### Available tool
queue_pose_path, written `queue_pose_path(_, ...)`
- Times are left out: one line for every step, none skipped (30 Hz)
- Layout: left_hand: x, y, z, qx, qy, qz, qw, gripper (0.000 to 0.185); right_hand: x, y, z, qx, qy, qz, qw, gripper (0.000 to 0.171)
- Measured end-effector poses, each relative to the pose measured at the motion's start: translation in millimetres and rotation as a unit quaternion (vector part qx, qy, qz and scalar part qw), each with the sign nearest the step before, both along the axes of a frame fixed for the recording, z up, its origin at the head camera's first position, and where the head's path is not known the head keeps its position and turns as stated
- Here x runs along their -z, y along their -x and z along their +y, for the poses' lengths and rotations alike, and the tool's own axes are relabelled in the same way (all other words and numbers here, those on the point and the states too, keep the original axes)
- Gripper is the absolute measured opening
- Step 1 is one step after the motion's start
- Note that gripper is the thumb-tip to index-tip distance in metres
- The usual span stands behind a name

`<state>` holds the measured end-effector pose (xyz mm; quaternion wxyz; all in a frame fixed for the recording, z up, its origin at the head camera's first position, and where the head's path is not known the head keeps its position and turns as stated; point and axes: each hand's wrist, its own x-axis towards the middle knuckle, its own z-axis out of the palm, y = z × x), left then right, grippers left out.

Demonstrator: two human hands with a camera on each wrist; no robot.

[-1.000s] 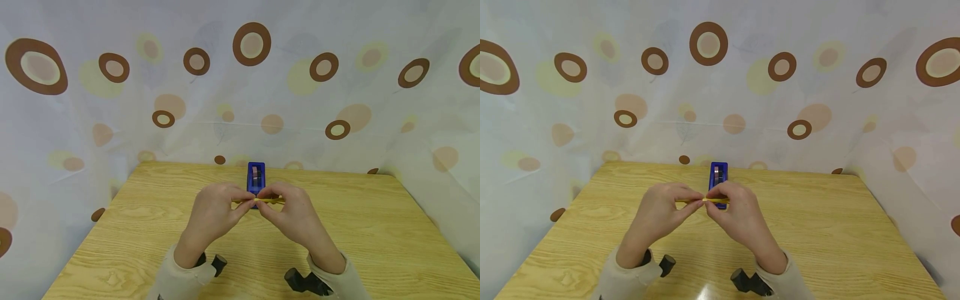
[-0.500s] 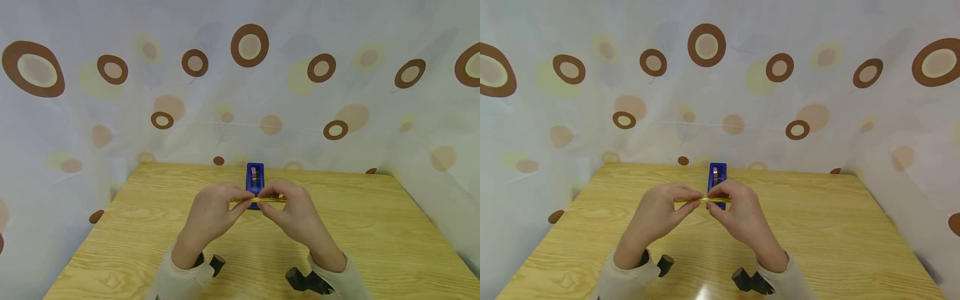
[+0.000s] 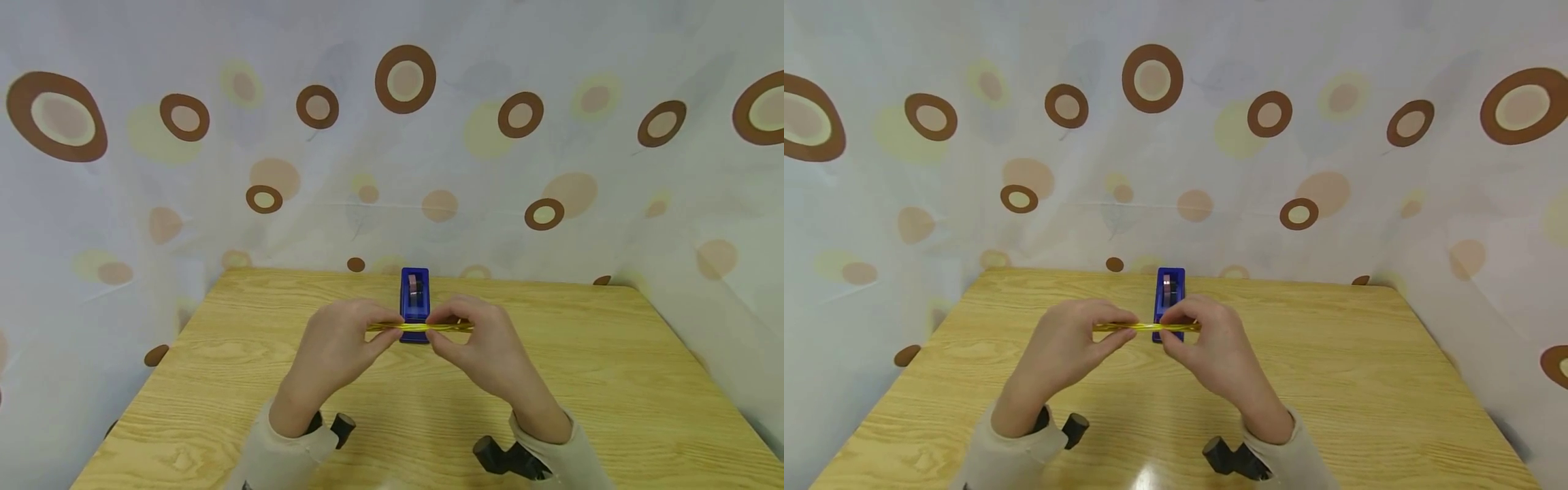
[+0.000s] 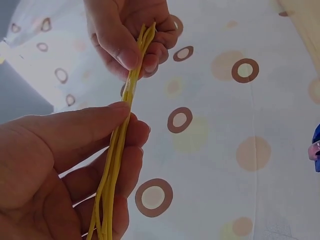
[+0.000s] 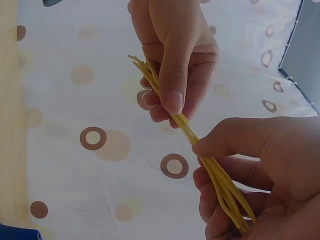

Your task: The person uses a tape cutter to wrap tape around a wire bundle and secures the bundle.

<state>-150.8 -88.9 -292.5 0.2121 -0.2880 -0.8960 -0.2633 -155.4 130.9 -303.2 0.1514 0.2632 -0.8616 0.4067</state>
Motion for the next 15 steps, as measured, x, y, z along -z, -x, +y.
queue_pose_path(0.0, -0.2, -1, 0.001, -0.001, -0.002, 1.0, 0.012, 0.2, -0.2, 1, -0.002, 0.003, -0.001, 1.0, 0.016)
queue_pose_path(-0.1, -0.4, -1, 0.001, 0.0, -0.003, 1.0, 0.012, 0.5, -0.4, 1, -0.004, 0.006, -0.002, 1.0, 0.016)
queue_pose_path(0.0, -0.6, -2, 0.002, 0.0, -0.004, 1.0, 0.012, 0.8, -0.3, 2, -0.005, 0.008, -0.004, 1.0, 0.016)
queue_pose_path(0.0, -0.8, -2, 0.002, 0.0, -0.005, 1.0, 0.013, 1.0, -0.6, 2, -0.006, 0.009, -0.004, 1.0, 0.016)
queue_pose_path(0.1, -1.2, -3, 0.002, 0.0, -0.006, 1.0, 0.013, 1.2, -0.9, 3, -0.006, 0.01, -0.004, 1.0, 0.016)
queue_pose_path(0.0, -1.6, -3, 0.001, 0.0, -0.006, 1.0, 0.013, 1.5, -1.1, 4, -0.006, 0.01, -0.006, 1.0, 0.016)
queue_pose_path(0.1, -2.0, -4, -0.001, 0.002, -0.006, 1.0, 0.013, 1.8, -1.4, 4, -0.006, 0.01, -0.007, 1.0, 0.016)
queue_pose_path(0.1, -2.2, -5, -0.003, 0.003, -0.006, 1.0, 0.013, 2.0, -1.7, 5, -0.004, 0.01, -0.008, 1.0, 0.016)
queue_pose_path(0.2, -2.4, -5, -0.005, 0.004, -0.005, 1.0, 0.013, 2.2, -1.9, 6, -0.004, 0.011, -0.009, 1.0, 0.016)
queue_pose_path(0.2, -2.7, -6, -0.006, 0.005, -0.005, 1.0, 0.013, 2.4, -2.2, 7, -0.003, 0.01, -0.01, 1.0, 0.016)
queue_pose_path(0.3, -3.0, -7, -0.008, 0.006, -0.005, 0.9999, 0.013, 2.8, -2.3, 8, -0.002, 0.01, -0.01, 1.0, 0.016)
queue_pose_path(0.4, -3.2, -7, -0.008, 0.006, -0.005, 0.9999, 0.013, 3.1, -2.5, 9, -0.003, 0.011, -0.01, 1.0, 0.016)
queue_pose_path(0.5, -3.4, -8, -0.007, 0.006, -0.005, 0.9999, 0.013, 3.4, -2.6, 9, -0.002, 0.01, -0.01, 1.0, 0.016)
queue_pose_path(0.6, -3.6, -8, -0.006, 0.006, -0.006, 0.9999, 0.013, 3.7, -2.7, 10, -0.003, 0.011, -0.009, 1.0, 0.017)
queue_pose_path(0.9, -4.0, -9, -0.006, 0.006, -0.007, 0.9999, 0.013, 4.2, -2.6, 11, -0.004, 0.011, -0.009, 1.0, 0.017)
